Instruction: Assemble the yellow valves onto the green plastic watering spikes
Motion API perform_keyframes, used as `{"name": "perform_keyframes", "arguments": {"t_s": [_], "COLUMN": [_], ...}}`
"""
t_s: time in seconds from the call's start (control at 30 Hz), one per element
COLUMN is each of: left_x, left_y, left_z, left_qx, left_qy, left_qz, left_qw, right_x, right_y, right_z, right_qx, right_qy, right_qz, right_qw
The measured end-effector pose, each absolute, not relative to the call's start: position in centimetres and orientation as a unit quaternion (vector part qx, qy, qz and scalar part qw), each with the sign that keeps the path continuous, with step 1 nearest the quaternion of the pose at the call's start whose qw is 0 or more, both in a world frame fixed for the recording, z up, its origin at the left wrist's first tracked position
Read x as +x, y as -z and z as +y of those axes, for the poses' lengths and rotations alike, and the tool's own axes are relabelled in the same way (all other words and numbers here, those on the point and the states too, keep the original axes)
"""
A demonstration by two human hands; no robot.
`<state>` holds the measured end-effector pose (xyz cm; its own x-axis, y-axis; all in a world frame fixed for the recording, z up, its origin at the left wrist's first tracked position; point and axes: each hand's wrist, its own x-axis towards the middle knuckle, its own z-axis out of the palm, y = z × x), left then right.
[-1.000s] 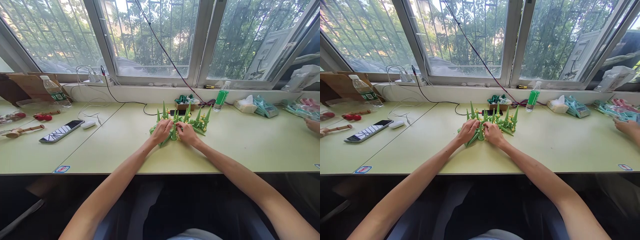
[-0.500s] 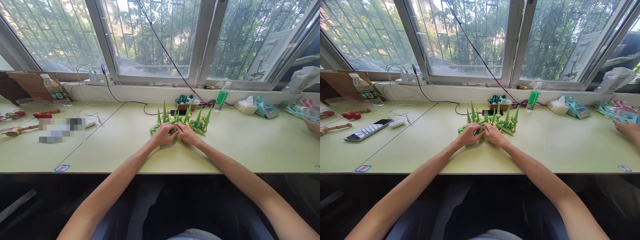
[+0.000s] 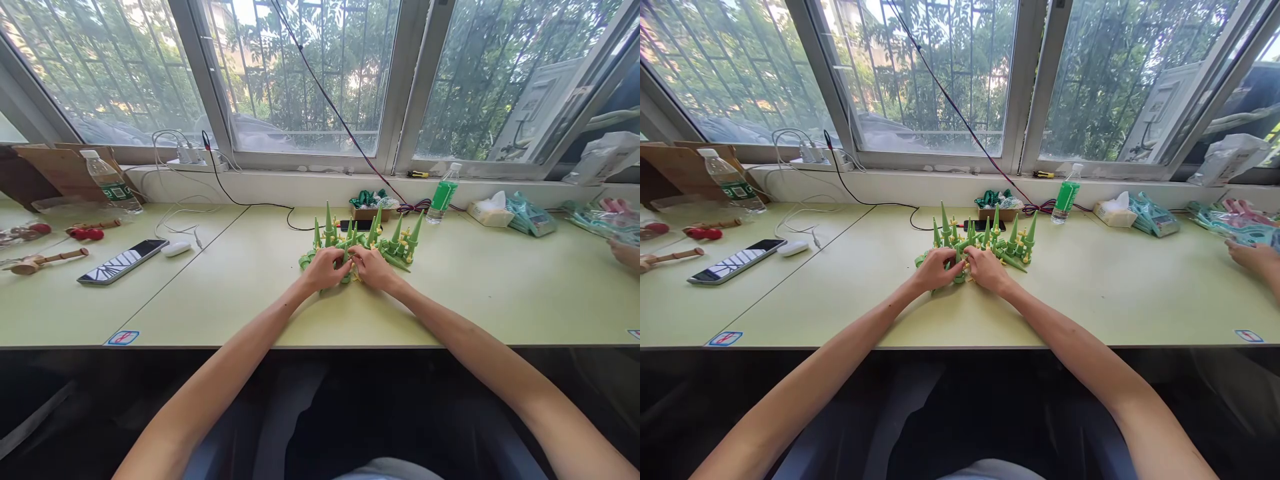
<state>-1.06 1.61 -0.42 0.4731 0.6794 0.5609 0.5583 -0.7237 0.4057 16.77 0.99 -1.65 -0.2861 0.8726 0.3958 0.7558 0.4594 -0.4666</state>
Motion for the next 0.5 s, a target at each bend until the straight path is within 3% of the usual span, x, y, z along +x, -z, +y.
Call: {"name": "perform_keyframes", "arguments": {"t_s": [0.5], "left_x": [-0.91], "left_y": [-0.12], "left_z": [1.46], "left_qx": [0.782], "left_qy": [-0.435], "left_qz": [0.425], "left_qw": [0.136], "right_x": [16.80], "right_y": [1.74], "right_z": [0.88], "right_qx": [-0.483], "right_qy": [-0.102], "right_qz": [-0.819], "right_qw": [0.291]}}
